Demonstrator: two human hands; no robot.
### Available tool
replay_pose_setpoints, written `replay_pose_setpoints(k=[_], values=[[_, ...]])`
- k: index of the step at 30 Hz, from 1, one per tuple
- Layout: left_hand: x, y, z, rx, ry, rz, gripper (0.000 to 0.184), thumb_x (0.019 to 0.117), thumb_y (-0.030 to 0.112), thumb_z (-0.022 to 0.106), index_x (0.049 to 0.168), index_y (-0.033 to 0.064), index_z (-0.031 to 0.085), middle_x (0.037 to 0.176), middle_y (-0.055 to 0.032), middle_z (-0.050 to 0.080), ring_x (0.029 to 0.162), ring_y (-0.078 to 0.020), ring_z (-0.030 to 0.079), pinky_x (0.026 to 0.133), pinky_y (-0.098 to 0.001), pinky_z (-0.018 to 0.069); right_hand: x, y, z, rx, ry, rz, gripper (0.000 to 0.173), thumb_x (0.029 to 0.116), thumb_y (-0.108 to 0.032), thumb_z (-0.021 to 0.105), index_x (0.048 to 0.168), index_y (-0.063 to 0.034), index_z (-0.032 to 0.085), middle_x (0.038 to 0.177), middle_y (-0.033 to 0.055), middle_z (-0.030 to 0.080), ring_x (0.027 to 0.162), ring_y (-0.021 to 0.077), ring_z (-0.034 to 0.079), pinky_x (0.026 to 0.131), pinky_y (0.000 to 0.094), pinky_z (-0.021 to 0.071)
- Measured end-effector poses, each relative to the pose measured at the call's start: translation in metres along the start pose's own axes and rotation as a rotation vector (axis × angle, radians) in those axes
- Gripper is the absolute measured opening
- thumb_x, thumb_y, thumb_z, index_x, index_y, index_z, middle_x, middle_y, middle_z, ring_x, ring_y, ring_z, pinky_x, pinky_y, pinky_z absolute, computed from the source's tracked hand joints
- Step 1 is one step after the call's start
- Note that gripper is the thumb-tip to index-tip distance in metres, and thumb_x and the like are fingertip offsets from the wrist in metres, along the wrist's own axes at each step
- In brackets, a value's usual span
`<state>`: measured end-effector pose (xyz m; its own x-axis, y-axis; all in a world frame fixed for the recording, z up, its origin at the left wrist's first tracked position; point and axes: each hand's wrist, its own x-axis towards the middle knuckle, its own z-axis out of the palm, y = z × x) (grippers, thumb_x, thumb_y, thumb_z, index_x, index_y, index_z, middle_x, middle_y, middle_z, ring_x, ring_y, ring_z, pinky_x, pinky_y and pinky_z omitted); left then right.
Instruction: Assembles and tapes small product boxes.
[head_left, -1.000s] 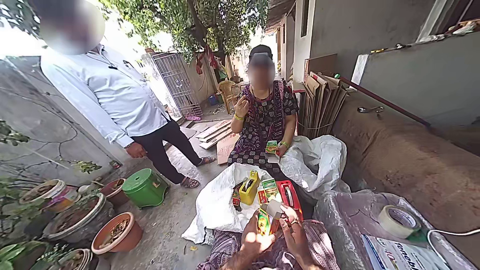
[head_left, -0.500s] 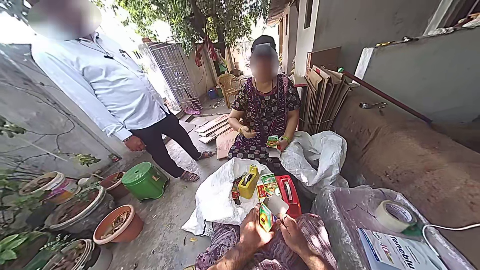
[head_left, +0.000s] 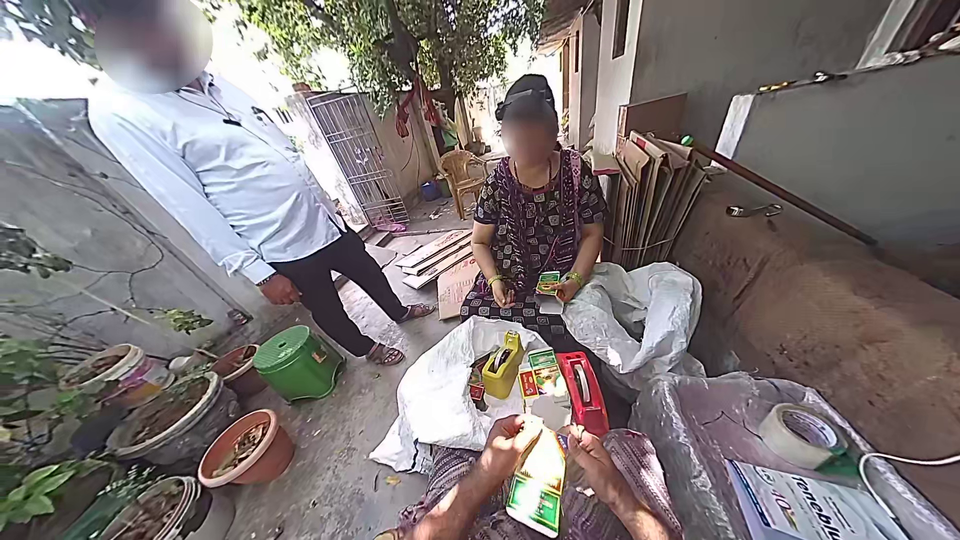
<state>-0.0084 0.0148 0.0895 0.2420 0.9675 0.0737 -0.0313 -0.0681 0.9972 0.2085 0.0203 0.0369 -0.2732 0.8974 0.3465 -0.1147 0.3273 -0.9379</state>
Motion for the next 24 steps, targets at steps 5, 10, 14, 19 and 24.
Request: replay_pose_setpoints(k=[5,10,14,19,24], values=[[-0.004,-0.016,0.011,0.205,0.094,0.062,0.023,0.0978,0.021,0.066,0.082,0.0052,0.068,0.077,-0.0042,0.067,0.074,-0.0132,0.066,0.072,-0.0343,0.0571,0.001,-0.001,0.001,0.002,0.045,0.043,0.038,0.1067,-0.033,0.044,0.096,-0.0108,0.073,0.094,-0.0006,0.073,0.094,0.0074,0.067,0.089,0.0288,0.0549],[-0.004,-0.007,0.012,0.493,0.029,0.114,0.038,0.0983,0.036,0.065,0.080,0.0036,0.072,0.088,-0.0076,0.069,0.090,-0.0161,0.066,0.085,-0.0363,0.0554,0.010,-0.010,0.005,-0.009,0.366,0.124,0.029,0.1005,-0.019,0.059,0.125,-0.0045,0.065,0.118,0.0089,0.070,0.097,0.0175,0.069,0.082,0.0338,0.0602],[-0.006,-0.001,0.015,0.586,-0.095,0.073,0.049,0.1026,0.044,0.055,0.079,0.0040,0.069,0.085,-0.0091,0.068,0.085,-0.0186,0.067,0.083,-0.0414,0.0564,0.014,-0.007,-0.002,-0.070,0.305,0.264,0.031,0.0972,-0.021,0.066,0.124,-0.0066,0.070,0.107,0.0054,0.075,0.093,0.0126,0.071,0.083,0.0328,0.0594],[-0.009,-0.008,0.019,0.519,-0.103,0.087,0.043,0.1038,0.039,0.055,0.081,0.0053,0.070,0.077,-0.0067,0.068,0.076,-0.0169,0.068,0.075,-0.0414,0.0569,0.010,0.004,0.001,-0.260,0.274,0.070,0.020,0.0891,-0.014,0.073,0.108,-0.0098,0.079,0.097,0.0004,0.077,0.081,0.0053,0.071,0.077,0.0251,0.0610],[0.002,0.001,0.026,0.223,0.124,-0.060,0.039,0.0940,0.033,0.070,0.117,0.0040,0.058,0.093,-0.0054,0.067,0.083,-0.0138,0.067,0.078,-0.0340,0.0587,0.008,0.001,0.005,-0.211,0.356,-0.141,0.019,0.0783,0.005,0.069,0.093,-0.0025,0.080,0.093,0.0039,0.079,0.085,0.0069,0.075,0.082,0.0248,0.0629]])
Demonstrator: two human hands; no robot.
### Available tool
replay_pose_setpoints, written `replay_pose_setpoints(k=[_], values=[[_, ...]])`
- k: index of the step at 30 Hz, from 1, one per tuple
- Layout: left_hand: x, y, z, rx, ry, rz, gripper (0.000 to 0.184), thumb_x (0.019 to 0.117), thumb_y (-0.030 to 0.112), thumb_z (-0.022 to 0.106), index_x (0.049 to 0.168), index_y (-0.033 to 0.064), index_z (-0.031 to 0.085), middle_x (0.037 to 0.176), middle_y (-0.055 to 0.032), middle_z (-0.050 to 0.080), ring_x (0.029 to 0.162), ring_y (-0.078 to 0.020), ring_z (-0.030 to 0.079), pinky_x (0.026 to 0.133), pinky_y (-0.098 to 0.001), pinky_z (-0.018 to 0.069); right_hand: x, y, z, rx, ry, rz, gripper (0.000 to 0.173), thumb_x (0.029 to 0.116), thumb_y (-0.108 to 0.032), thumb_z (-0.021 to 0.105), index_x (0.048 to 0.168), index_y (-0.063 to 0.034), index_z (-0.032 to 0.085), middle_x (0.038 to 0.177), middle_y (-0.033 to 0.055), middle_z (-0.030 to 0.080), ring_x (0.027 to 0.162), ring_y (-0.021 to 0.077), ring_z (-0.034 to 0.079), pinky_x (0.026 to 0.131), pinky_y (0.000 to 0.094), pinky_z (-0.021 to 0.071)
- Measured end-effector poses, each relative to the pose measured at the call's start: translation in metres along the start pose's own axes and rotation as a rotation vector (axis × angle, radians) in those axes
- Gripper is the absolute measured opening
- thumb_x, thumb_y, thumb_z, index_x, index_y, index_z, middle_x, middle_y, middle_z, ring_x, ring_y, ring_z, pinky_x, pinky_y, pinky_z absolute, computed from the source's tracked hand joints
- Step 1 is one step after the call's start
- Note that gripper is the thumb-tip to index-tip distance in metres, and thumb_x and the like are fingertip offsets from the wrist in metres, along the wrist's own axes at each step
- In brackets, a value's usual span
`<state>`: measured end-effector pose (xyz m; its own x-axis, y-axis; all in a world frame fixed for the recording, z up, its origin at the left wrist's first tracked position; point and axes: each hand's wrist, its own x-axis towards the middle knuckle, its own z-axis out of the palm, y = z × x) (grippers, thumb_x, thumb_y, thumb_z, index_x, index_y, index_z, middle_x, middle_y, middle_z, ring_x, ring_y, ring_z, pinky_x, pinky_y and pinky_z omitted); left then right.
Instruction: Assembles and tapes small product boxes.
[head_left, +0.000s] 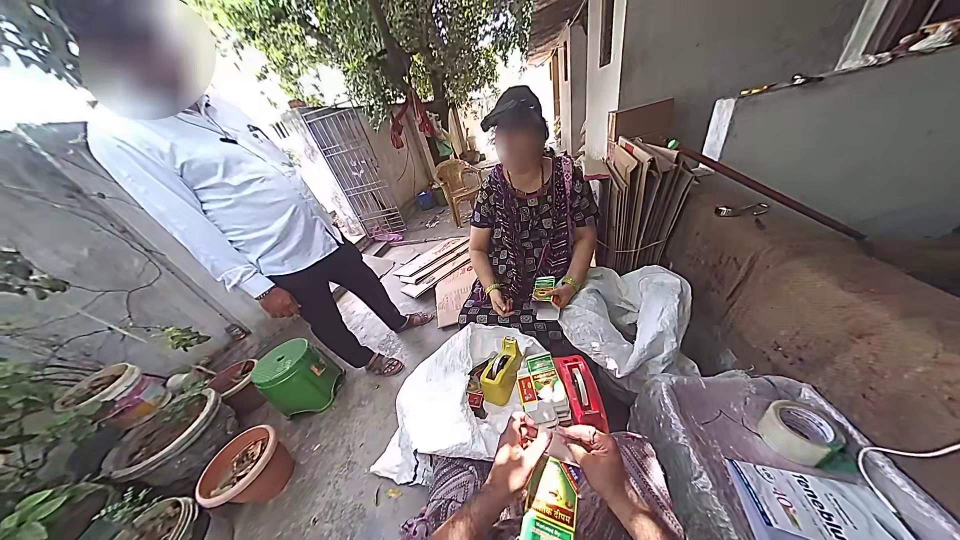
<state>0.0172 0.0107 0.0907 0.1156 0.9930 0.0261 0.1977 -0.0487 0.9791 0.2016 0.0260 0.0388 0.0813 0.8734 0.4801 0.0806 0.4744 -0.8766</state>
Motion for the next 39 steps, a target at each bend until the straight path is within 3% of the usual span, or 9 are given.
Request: replay_pose_setpoints(k=[5,13,17,21,23,25,28,32,39], values=[[0.014,0.006,-0.010,-0.077,-0.114,-0.173,0.024,0.0936,0.028,0.074,0.089,0.0052,0.076,0.073,-0.0019,0.068,0.065,-0.0092,0.061,0.064,-0.0308,0.0517,-0.009,0.006,0.005,-0.132,-0.014,-0.186,0.012,0.0824,-0.009,0.070,0.087,-0.0095,0.081,0.092,-0.0010,0.079,0.087,0.0035,0.073,0.083,0.0253,0.0614],[0.020,0.007,-0.022,0.065,-0.086,-0.193,0.014,0.0866,0.017,0.080,0.090,0.0040,0.076,0.076,-0.0020,0.072,0.066,-0.0076,0.065,0.067,-0.0297,0.0550,-0.001,-0.008,-0.001,0.089,-0.241,0.190,0.030,0.0877,-0.019,0.078,0.114,-0.0057,0.076,0.102,0.0030,0.077,0.085,0.0099,0.073,0.079,0.0300,0.0622],[0.022,-0.002,-0.019,0.094,-0.087,-0.064,0.015,0.0881,0.020,0.076,0.088,0.0052,0.076,0.072,-0.0009,0.071,0.065,-0.0071,0.064,0.066,-0.0305,0.0549,0.003,-0.008,-0.004,-0.069,-0.232,0.278,0.016,0.0899,-0.026,0.075,0.097,-0.0128,0.081,0.087,-0.0023,0.076,0.078,0.0047,0.070,0.076,0.0281,0.0589],[0.016,0.006,-0.008,0.080,-0.047,-0.089,0.037,0.1051,0.037,0.054,0.116,0.0058,0.069,0.097,-0.0073,0.071,0.089,-0.0145,0.068,0.084,-0.0377,0.0562,-0.001,-0.013,0.003,-0.212,0.057,0.261,0.011,0.0862,-0.021,0.074,0.091,-0.0124,0.078,0.072,-0.0031,0.071,0.062,0.0058,0.065,0.062,0.0308,0.0571],[0.007,0.013,-0.008,0.300,-0.165,-0.093,0.071,0.0917,0.053,0.068,0.149,0.0144,0.050,0.126,-0.0098,0.068,0.112,-0.0190,0.068,0.100,-0.0448,0.0553,0.000,-0.013,0.001,-0.228,0.191,0.298,0.015,0.0832,-0.013,0.074,0.096,-0.0055,0.077,0.070,0.0023,0.067,0.060,0.0120,0.060,0.061,0.0377,0.0539],[-0.001,0.012,-0.001,0.539,-0.175,-0.071,0.106,0.0658,0.061,0.086,0.152,0.0167,0.043,0.130,-0.0082,0.066,0.115,-0.0196,0.066,0.102,-0.0467,0.0546,0.003,-0.010,0.001,-0.229,0.234,0.299,0.017,0.0840,-0.019,0.077,0.096,-0.0058,0.077,0.069,0.0023,0.067,0.058,0.0111,0.060,0.059,0.0365,0.0539],[-0.006,0.001,0.004,0.630,-0.113,-0.049,0.107,0.0583,0.054,0.089,0.149,0.0164,0.047,0.127,-0.0080,0.068,0.113,-0.0202,0.067,0.100,-0.0460,0.0550,0.001,-0.014,0.002,-0.071,0.146,0.287,0.023,0.0824,-0.009,0.070,0.104,-0.0046,0.076,0.083,0.0027,0.075,0.073,0.0086,0.070,0.069,0.0315,0.0601],[-0.005,-0.014,-0.001,0.633,-0.066,0.155,0.104,0.0649,0.047,0.089,0.154,0.0157,0.045,0.142,-0.0059,0.062,0.128,-0.0171,0.060,0.111,-0.0418,0.0489,-0.005,-0.014,0.005,0.229,-0.037,0.267,0.036,0.1000,-0.012,0.049,0.127,0.0003,0.068,0.127,0.0094,0.071,0.121,0.0136,0.065,0.107,0.0326,0.0510],[-0.002,-0.006,-0.006,0.658,-0.103,0.084,0.106,0.0620,0.044,0.088,0.154,0.0141,0.044,0.138,-0.0079,0.064,0.125,-0.0182,0.062,0.108,-0.0425,0.0508,-0.004,0.001,0.006,0.021,-0.208,0.010,0.038,0.1031,-0.023,0.049,0.130,-0.0052,0.070,0.130,0.0052,0.071,0.123,0.0111,0.065,0.109,0.0324,0.0515]])
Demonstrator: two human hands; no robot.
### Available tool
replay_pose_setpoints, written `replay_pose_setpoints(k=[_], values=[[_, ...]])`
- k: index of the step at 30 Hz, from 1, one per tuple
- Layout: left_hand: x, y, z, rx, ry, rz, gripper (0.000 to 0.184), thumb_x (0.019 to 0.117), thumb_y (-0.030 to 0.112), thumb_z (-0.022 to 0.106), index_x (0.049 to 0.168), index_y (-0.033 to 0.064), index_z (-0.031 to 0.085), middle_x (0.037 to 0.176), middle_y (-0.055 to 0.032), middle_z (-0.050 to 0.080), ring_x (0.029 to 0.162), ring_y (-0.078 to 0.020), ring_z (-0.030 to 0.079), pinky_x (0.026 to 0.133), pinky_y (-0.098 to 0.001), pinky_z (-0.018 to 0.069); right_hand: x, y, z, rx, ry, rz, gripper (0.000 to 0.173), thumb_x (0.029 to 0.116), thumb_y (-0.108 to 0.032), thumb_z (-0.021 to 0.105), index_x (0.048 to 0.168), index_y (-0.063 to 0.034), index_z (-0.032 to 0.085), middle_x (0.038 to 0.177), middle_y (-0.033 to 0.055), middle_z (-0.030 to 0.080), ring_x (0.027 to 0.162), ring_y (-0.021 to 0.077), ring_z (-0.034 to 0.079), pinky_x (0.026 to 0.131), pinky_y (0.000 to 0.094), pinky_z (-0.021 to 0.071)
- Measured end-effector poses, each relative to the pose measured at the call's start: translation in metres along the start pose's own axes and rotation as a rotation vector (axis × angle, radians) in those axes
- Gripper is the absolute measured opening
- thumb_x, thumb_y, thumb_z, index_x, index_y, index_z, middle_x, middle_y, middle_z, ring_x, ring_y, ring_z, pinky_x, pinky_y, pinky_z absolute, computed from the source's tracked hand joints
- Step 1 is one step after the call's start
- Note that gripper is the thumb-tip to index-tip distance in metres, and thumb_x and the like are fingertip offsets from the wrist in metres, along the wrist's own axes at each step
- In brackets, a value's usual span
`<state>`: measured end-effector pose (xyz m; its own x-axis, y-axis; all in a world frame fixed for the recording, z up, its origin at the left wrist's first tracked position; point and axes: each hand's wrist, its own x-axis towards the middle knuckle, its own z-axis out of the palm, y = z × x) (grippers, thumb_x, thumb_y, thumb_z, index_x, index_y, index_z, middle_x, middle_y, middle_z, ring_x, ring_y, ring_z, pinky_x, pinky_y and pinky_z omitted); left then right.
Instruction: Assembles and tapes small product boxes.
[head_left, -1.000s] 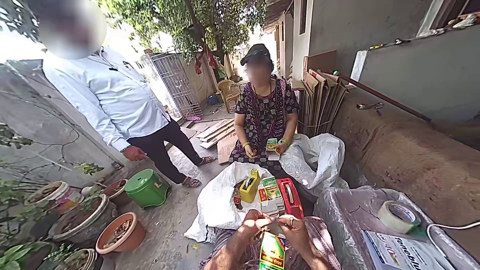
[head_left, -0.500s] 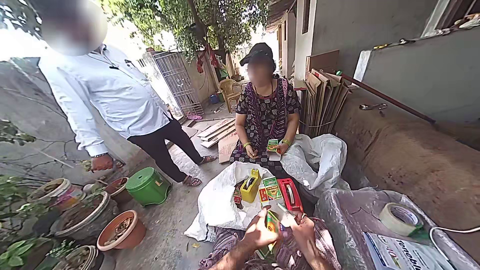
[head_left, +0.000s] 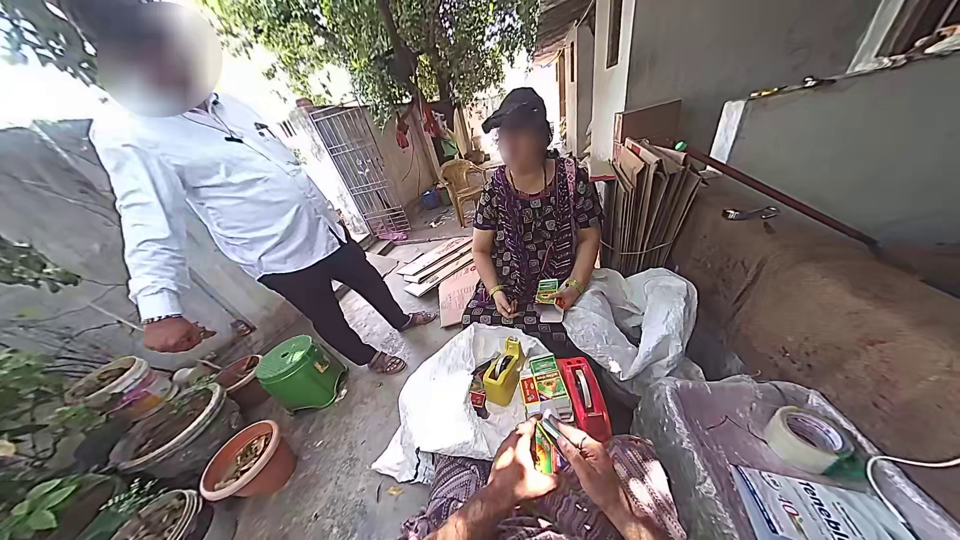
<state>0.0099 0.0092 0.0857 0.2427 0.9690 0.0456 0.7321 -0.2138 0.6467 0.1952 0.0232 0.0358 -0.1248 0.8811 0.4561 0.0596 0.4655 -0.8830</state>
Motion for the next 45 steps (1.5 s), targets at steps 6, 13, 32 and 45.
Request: replay_pose_setpoints(k=[6,13,32,45], values=[[0.006,-0.005,-0.006,-0.043,-0.037,-0.003,0.104,0.0607,0.040,0.091,0.151,0.0126,0.047,0.134,-0.0067,0.066,0.119,-0.0156,0.064,0.105,-0.0395,0.0527,0.001,0.003,-0.006,-0.034,-0.158,-0.048,0.045,0.1069,-0.030,0.043,0.137,-0.0055,0.065,0.142,0.0061,0.063,0.135,0.0126,0.057,0.116,0.0345,0.0456],[0.004,-0.005,-0.012,-0.024,-0.044,-0.003,0.101,0.0617,0.040,0.090,0.150,0.0144,0.049,0.136,-0.0083,0.064,0.123,-0.0190,0.063,0.108,-0.0424,0.0510,0.002,-0.001,-0.013,-0.053,-0.284,-0.082,0.060,0.1104,-0.043,0.032,0.150,-0.0023,0.051,0.152,0.0077,0.055,0.141,0.0107,0.049,0.120,0.0332,0.0396],[0.001,-0.006,-0.007,-0.112,-0.108,-0.063,0.103,0.0613,0.038,0.091,0.151,0.0135,0.046,0.132,-0.0093,0.067,0.116,-0.0192,0.067,0.102,-0.0452,0.0550,-0.002,0.007,-0.010,-0.092,-0.352,-0.042,0.053,0.1099,-0.041,0.037,0.146,-0.0072,0.057,0.155,0.0087,0.051,0.146,0.0152,0.043,0.123,0.0370,0.0361],[-0.004,0.015,-0.003,-0.014,-0.008,-0.252,0.092,0.0606,0.048,0.087,0.142,0.0180,0.057,0.113,-0.0069,0.073,0.103,-0.0216,0.071,0.092,-0.0494,0.0580,-0.008,0.003,0.005,-0.256,-0.210,0.006,0.047,0.1050,-0.043,0.049,0.142,-0.0178,0.063,0.151,0.0096,0.053,0.134,0.0166,0.055,0.109,0.0378,0.0495]])
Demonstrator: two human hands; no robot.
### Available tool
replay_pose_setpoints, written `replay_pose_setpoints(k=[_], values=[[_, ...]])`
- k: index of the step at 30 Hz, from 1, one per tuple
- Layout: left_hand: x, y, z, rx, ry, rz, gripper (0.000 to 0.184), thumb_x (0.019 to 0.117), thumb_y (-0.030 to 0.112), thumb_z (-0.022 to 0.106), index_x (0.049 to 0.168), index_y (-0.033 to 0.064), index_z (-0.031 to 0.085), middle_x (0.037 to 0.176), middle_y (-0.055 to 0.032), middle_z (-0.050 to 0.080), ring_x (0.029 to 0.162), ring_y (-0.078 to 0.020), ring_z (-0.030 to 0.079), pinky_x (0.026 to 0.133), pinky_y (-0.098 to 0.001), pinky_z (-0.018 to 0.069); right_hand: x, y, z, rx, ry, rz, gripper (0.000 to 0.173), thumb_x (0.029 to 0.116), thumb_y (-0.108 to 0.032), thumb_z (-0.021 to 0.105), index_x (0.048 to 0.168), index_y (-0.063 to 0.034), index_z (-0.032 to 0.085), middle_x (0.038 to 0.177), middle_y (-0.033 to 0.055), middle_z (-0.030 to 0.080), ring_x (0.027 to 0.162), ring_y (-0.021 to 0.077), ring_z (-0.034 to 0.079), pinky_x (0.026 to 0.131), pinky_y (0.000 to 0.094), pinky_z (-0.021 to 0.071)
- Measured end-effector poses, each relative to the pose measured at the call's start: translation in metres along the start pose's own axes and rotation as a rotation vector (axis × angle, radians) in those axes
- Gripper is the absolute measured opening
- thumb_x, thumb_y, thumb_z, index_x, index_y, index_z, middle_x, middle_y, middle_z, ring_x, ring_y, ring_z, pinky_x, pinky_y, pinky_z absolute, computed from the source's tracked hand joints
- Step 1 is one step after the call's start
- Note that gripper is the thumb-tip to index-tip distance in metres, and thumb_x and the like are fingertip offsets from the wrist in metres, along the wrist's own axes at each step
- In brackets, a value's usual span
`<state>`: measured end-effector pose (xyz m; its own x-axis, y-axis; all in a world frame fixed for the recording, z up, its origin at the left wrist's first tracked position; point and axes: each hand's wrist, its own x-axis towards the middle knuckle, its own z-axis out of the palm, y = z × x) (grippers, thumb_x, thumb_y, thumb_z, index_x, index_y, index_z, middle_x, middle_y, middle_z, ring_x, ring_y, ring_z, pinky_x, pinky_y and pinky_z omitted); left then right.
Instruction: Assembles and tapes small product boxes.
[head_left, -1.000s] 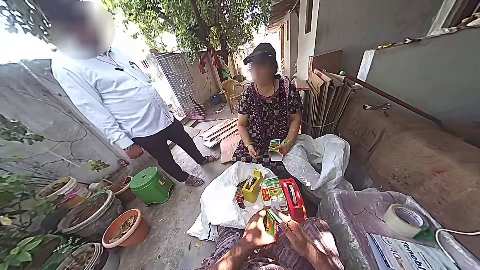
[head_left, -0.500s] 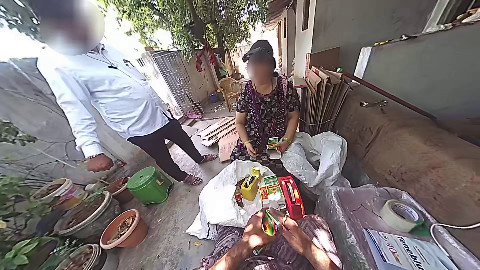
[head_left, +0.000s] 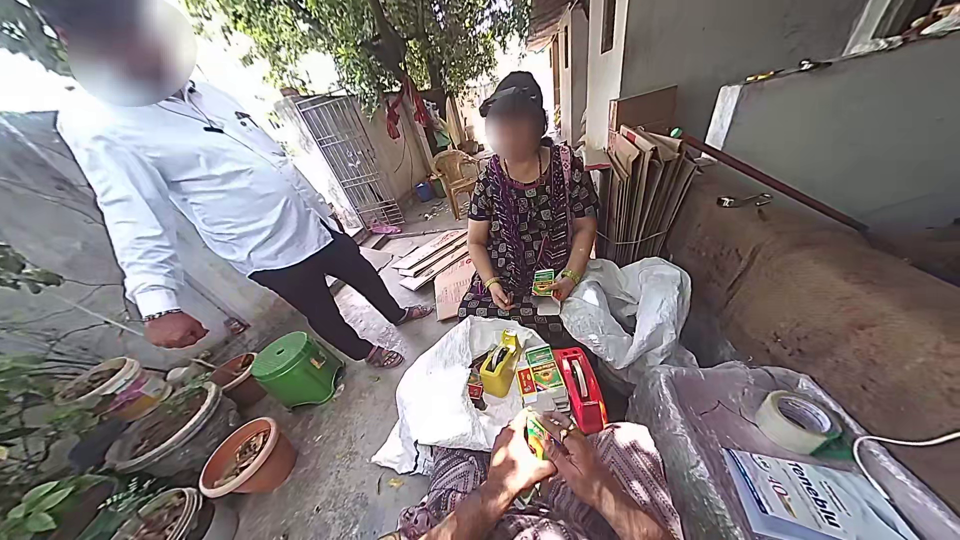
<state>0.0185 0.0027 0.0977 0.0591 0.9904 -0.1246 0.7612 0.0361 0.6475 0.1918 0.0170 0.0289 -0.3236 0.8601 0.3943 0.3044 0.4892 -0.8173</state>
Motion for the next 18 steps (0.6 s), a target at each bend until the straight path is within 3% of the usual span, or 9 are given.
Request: replay_pose_setpoints(k=[3,5,7,10,12,16,18], values=[[-0.004,0.010,0.002,0.023,0.041,-0.018,0.082,0.0686,0.054,0.082,0.139,0.0200,0.059,0.114,-0.0054,0.073,0.105,-0.0198,0.070,0.094,-0.0484,0.0573,0.002,0.003,0.002,0.062,0.108,-0.029,0.039,0.1031,-0.031,0.054,0.134,-0.0126,0.068,0.139,0.0113,0.061,0.128,0.0176,0.058,0.108,0.0361,0.0497],[0.001,0.003,0.005,-0.102,0.027,0.056,0.085,0.0706,0.045,0.083,0.145,0.0161,0.054,0.121,-0.0073,0.071,0.109,-0.0188,0.069,0.096,-0.0457,0.0570,0.004,0.005,-0.002,0.110,0.114,0.003,0.036,0.1018,-0.025,0.053,0.132,-0.0151,0.070,0.137,0.0084,0.062,0.128,0.0159,0.058,0.109,0.0365,0.0488],[0.010,-0.010,0.004,-0.419,-0.091,0.168,0.088,0.0729,0.032,0.088,0.149,0.0119,0.049,0.131,-0.0090,0.066,0.114,-0.0170,0.067,0.100,-0.0394,0.0564,0.007,0.004,-0.009,0.232,0.115,0.017,0.034,0.0996,-0.016,0.051,0.125,-0.0115,0.073,0.131,0.0069,0.066,0.123,0.0140,0.060,0.108,0.0338,0.0497],[0.014,-0.023,-0.006,-0.903,-0.243,0.175,0.043,0.0849,0.015,0.081,0.124,0.0039,0.066,0.107,-0.0085,0.073,0.092,-0.0156,0.070,0.082,-0.0343,0.0595,0.009,0.003,-0.016,0.392,0.065,0.024,0.027,0.1026,-0.013,0.051,0.113,-0.0073,0.075,0.122,0.0058,0.069,0.118,0.0141,0.062,0.105,0.0327,0.0502],[0.011,-0.026,-0.013,-1.010,-0.279,0.062,0.020,0.0858,0.013,0.076,0.104,0.0075,0.071,0.087,-0.0021,0.071,0.070,-0.0077,0.063,0.062,-0.0248,0.0531,0.009,0.004,-0.016,0.435,0.007,0.030,0.027,0.1032,-0.013,0.049,0.115,-0.0071,0.072,0.119,0.0057,0.069,0.113,0.0147,0.064,0.102,0.0336,0.0524],[0.008,-0.039,-0.014,-1.059,-0.283,0.014,0.014,0.0855,0.006,0.077,0.100,0.0043,0.075,0.086,-0.0053,0.074,0.069,-0.0091,0.066,0.063,-0.0267,0.0560,0.007,0.001,-0.015,0.455,-0.103,0.124,0.025,0.1035,-0.017,0.051,0.120,-0.0070,0.068,0.117,0.0061,0.071,0.104,0.0151,0.068,0.093,0.0356,0.0578],[0.006,-0.044,-0.013,-1.035,-0.183,0.030,0.012,0.0844,0.003,0.076,0.096,0.0018,0.075,0.083,-0.0061,0.075,0.068,-0.0092,0.066,0.062,-0.0267,0.0556,0.010,-0.005,-0.022,0.340,-0.009,0.211,0.027,0.1022,-0.022,0.053,0.115,-0.0066,0.071,0.114,0.0040,0.072,0.103,0.0120,0.068,0.093,0.0351,0.0568]])
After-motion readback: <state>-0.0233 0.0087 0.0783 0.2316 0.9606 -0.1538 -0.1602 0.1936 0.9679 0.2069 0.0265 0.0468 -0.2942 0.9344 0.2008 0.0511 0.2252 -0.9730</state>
